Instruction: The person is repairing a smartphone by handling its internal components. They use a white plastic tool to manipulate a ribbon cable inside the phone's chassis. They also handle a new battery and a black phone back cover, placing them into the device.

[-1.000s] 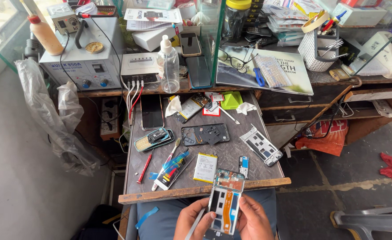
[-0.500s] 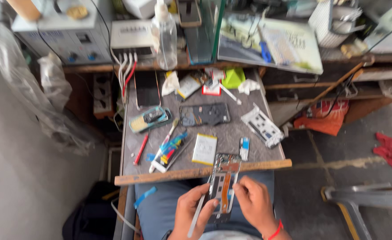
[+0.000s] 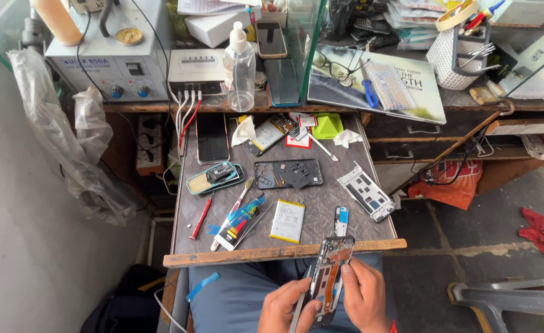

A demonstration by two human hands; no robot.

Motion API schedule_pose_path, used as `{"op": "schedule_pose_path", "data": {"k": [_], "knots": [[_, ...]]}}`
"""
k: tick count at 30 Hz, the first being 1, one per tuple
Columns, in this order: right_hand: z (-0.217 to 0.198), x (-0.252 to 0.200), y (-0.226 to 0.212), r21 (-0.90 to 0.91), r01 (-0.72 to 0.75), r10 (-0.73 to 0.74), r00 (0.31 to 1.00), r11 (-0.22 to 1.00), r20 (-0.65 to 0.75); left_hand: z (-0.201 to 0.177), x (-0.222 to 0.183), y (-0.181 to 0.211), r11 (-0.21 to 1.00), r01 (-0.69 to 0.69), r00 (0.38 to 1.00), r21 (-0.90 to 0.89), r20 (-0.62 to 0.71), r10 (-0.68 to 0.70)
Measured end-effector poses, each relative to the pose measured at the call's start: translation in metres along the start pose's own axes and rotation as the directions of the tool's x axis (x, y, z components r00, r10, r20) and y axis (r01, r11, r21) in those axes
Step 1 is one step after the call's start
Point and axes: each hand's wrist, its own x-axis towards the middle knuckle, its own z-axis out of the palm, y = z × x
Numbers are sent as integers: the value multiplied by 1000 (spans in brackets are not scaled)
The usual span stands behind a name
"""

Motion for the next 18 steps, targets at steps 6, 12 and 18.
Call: {"op": "schedule_pose_path", "data": {"k": [6,12,18], "knots": [[6,-1,3,-2,133,-133,990,991,-52,-2,2,-2,989,134,991,-56,29,-132],[8,0,9,13,34,-34,999,999,37,-3,5,2,998,20,975,-58,-219,-32],[3,-4,-11,38,197,-200,975,980,100,-11,8,13,968,128,937,-217,-294,-190]]}}
